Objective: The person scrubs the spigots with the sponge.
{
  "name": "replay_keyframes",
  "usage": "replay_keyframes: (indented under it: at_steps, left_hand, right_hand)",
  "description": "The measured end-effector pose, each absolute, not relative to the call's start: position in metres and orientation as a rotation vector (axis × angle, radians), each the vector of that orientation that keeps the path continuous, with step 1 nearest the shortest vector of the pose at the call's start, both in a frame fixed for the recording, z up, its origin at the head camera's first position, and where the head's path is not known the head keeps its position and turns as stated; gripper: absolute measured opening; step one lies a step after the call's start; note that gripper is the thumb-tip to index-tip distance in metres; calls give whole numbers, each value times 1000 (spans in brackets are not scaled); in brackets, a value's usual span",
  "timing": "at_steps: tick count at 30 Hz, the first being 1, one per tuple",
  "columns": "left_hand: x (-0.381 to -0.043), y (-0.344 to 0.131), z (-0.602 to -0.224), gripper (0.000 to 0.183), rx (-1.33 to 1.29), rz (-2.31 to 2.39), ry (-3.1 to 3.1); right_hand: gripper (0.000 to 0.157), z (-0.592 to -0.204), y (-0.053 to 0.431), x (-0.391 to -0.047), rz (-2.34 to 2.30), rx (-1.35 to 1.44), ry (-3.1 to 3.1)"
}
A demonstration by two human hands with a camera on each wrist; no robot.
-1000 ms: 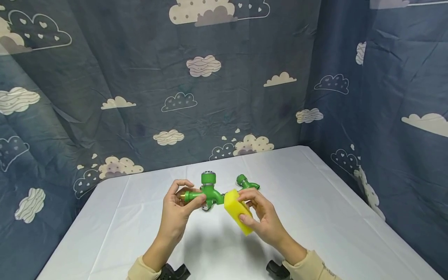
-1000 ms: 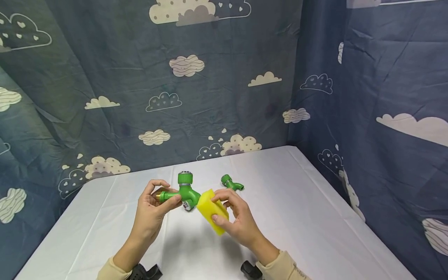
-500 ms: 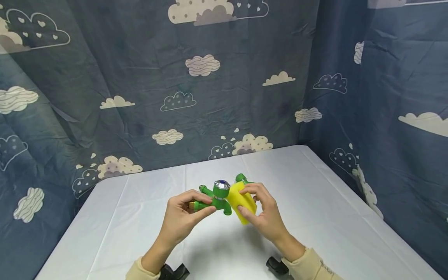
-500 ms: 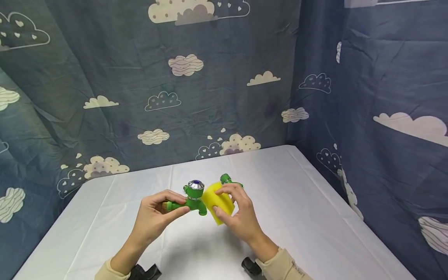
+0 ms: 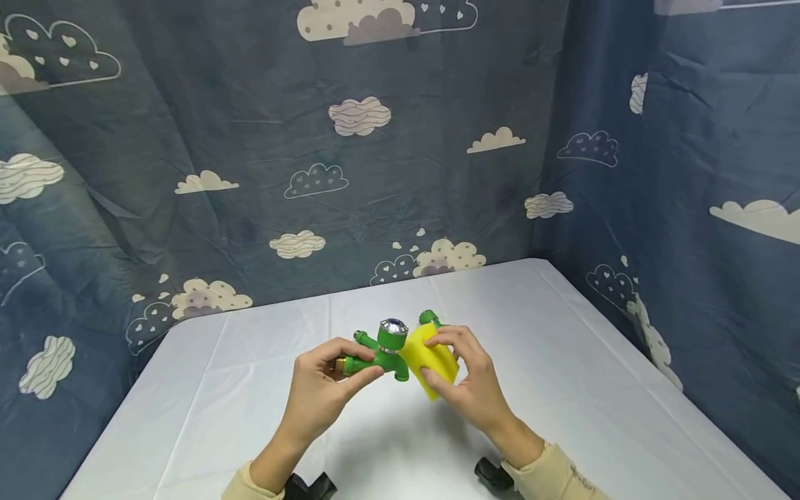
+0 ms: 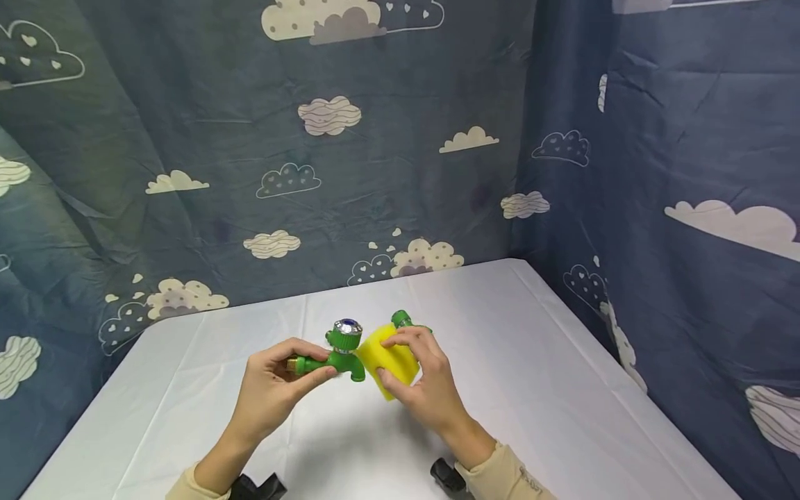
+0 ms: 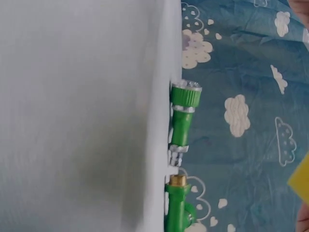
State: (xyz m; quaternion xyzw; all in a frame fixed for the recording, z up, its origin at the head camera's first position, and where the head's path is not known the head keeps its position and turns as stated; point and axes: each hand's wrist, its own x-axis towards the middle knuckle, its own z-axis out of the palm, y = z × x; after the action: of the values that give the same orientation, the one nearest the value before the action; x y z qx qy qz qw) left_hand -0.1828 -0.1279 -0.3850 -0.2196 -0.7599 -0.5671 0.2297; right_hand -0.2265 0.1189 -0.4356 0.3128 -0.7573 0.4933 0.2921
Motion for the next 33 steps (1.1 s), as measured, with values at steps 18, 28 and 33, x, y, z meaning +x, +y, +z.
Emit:
replay_keyframes:
  at_steps: [18,28,33]
  left_hand:
    - [-180,-133,-371,24,-590,-1260,-2270]
    - [-190,-125,-395,25,-435,-2028,-2133]
    - [-187,-110,-405,34,-452,-1950,-2160]
  right_hand:
    - [38,-428,120,-234,898,934,-1925]
    - [32,-434,117,-222,2227,975,-1889]
    - [32,-431,115,-215,2678,911,-1778]
